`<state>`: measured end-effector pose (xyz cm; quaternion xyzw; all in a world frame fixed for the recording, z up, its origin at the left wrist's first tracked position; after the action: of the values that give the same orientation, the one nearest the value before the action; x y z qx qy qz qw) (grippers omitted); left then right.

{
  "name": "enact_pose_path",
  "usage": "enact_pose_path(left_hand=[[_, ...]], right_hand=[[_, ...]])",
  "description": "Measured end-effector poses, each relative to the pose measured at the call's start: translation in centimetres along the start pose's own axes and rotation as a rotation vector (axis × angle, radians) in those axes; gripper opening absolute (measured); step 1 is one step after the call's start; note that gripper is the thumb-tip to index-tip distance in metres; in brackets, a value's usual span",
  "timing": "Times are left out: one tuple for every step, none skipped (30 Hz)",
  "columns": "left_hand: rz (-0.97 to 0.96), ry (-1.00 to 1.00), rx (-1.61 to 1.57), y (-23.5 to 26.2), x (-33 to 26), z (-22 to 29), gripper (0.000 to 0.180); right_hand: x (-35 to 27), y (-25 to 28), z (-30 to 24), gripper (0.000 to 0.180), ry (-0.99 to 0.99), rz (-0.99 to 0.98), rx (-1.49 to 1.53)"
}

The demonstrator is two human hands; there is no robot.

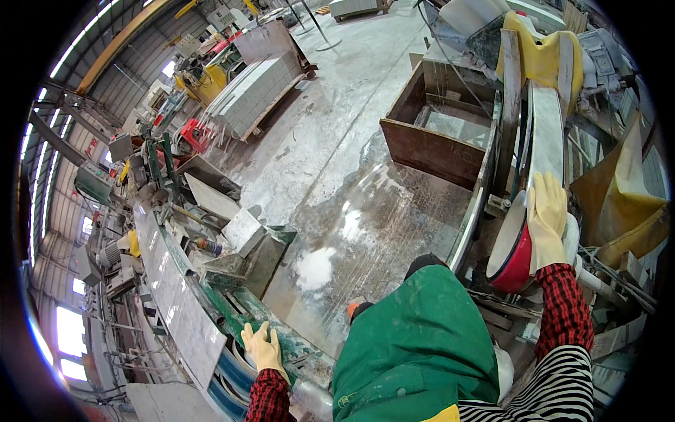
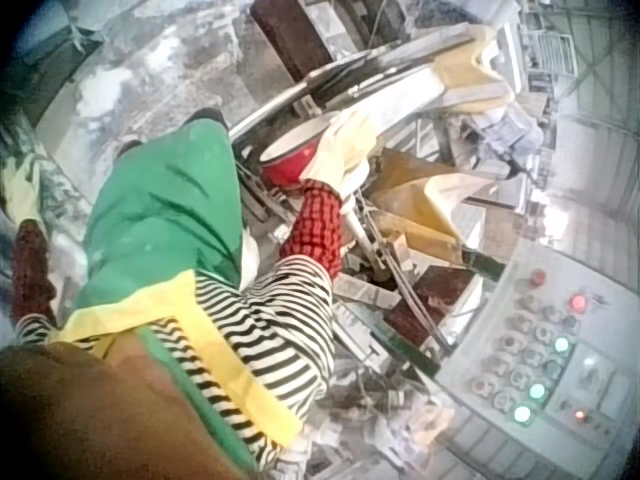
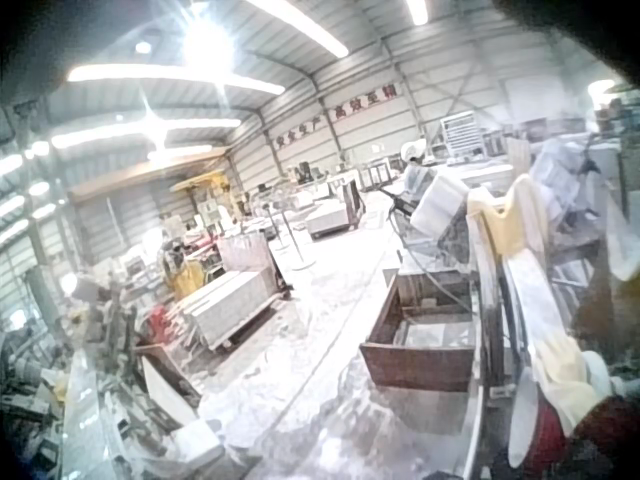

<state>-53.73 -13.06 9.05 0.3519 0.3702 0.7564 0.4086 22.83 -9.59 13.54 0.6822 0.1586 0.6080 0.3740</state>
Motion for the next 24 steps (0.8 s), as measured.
enact_pose_path(left_hand=[[-0.027, 0.042, 0.01, -0.3, 0.0, -0.4, 0.034], [-0.044, 0.062, -0.02, -0.5, 0.2, -0.9, 0.031], [-0.058, 0.102, -0.089, -0.8, 0.3, -1.4, 0.029], [-0.041, 0.1, -0.15, -1.1, 0.5, -1.9, 0.028], [-0.022, 0.117, -0.249, -1.3, 0.7, -2.4, 0.028], [-0.025, 0.174, -0.358, -1.5, 0.6, -2.9, 0.028], [-0.036, 0.155, -0.309, -1.7, 0.7, -3.2, 0.028], [-0.07, 0.176, -0.27, -1.7, 0.5, -3.5, 0.028], [-0.079, 0.189, -0.282, -1.8, 0.6, -3.6, 0.028], [-0.089, 0.201, -0.293, -1.8, 0.5, -3.6, 0.029], [-0.074, 0.205, -0.357, -1.7, 0.6, -3.5, 0.029], [-0.059, 0.233, -0.455, -1.6, 0.5, -3.3, 0.028], [-0.052, 0.191, -0.394, -1.5, 0.6, -3.0, 0.028], [-0.046, 0.173, -0.368, -1.4, 0.6, -2.7, 0.028], [-0.048, 0.205, -0.413, -1.3, 0.5, -2.6, 0.028], [-0.057, 0.164, -0.3, -1.3, 0.5, -2.3, 0.028], [-0.074, 0.173, -0.257, -1.2, 0.4, -2.3, 0.028], [-0.086, 0.205, -0.285, -1.3, 0.4, -2.3, 0.028], [-0.097, 0.237, -0.313, -1.3, 0.3, -2.4, 0.028], [-0.102, 0.292, -0.411, -1.4, 0.4, -2.6, 0.029], [-0.098, 0.312, -0.586, -1.4, 0.4, -2.6, 0.029], [-0.087, 0.282, -0.446, -1.4, 0.5, -2.7, 0.029], [-0.067, 0.217, -0.383, -1.3, 0.7, -2.6, 0.028], [-0.056, 0.233, -0.439, -1.3, 0.7, -2.6, 0.028]], right_hand=[[0.0, 0.1, -0.2, 0.039, 0.017, 0.025, 0.004], [-0.1, 0.2, -0.3, 0.038, 0.022, 0.045, 0.015], [-0.1, 0.3, -0.4, 0.038, 0.033, 0.053, 0.002], [-0.2, 0.4, -0.6, 0.038, 0.032, 0.056, -0.004], [-0.3, 0.6, -0.7, 0.038, 0.03, 0.066, -0.006], [-0.3, 0.6, -0.8, 0.038, 0.034, 0.061, -0.008], [-0.4, 0.7, -0.8, 0.038, 0.037, 0.063, -0.007], [-0.5, 0.8, -0.9, 0.038, 0.03, 0.073, 0.007], [-0.5, 0.9, -0.9, 0.038, 0.04, 0.064, 0.001], [-0.6, 1.0, -1.0, 0.038, 0.039, 0.062, 0.008], [-0.7, 1.0, -1.0, 0.038, 0.032, 0.065, 0.026], [-0.7, 1.1, -1.1, 0.038, 0.038, 0.059, 0.018], [-0.7, 1.2, -1.2, 0.038, 0.038, 0.058, 0.022], [-0.8, 1.3, -1.3, 0.038, 0.031, 0.06, 0.036], [-0.8, 1.5, -1.5, 0.037, 0.042, 0.059, 0.03], [-0.8, 1.6, -1.6, 0.037, 0.047, 0.061, 0.035], [-0.7, 1.8, -1.8, 0.037, 0.04, 0.07, 0.055], [-0.8, 2.0, -1.9, 0.037, 0.048, 0.058, 0.037], [-0.8, 2.2, -2.1, 0.036, 0.045, 0.053, 0.035], [-0.8, 2.4, -2.3, 0.036, 0.042, 0.06, 0.045], [-0.8, 2.5, -2.4, 0.036, 0.045, 0.054, 0.038], [-0.8, 2.6, -2.5, 0.036, 0.047, 0.06, 0.043], [-0.9, 2.6, -2.5, 0.036, 0.035, 0.06, 0.06], [-1.1, 2.6, -2.6, 0.036, 0.044, 0.062, 0.052]])
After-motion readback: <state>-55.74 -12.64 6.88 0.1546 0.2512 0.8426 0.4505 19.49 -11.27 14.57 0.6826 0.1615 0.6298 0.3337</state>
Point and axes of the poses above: each hand's wrist, its own x-axis towards the middle knuckle, its own y-axis out of the back of the hand, z = x × y, the point moved 2 cm from there along x, towards the middle knuckle, and after that the axes turned 4 degrees about z, right-handed, at the moved point
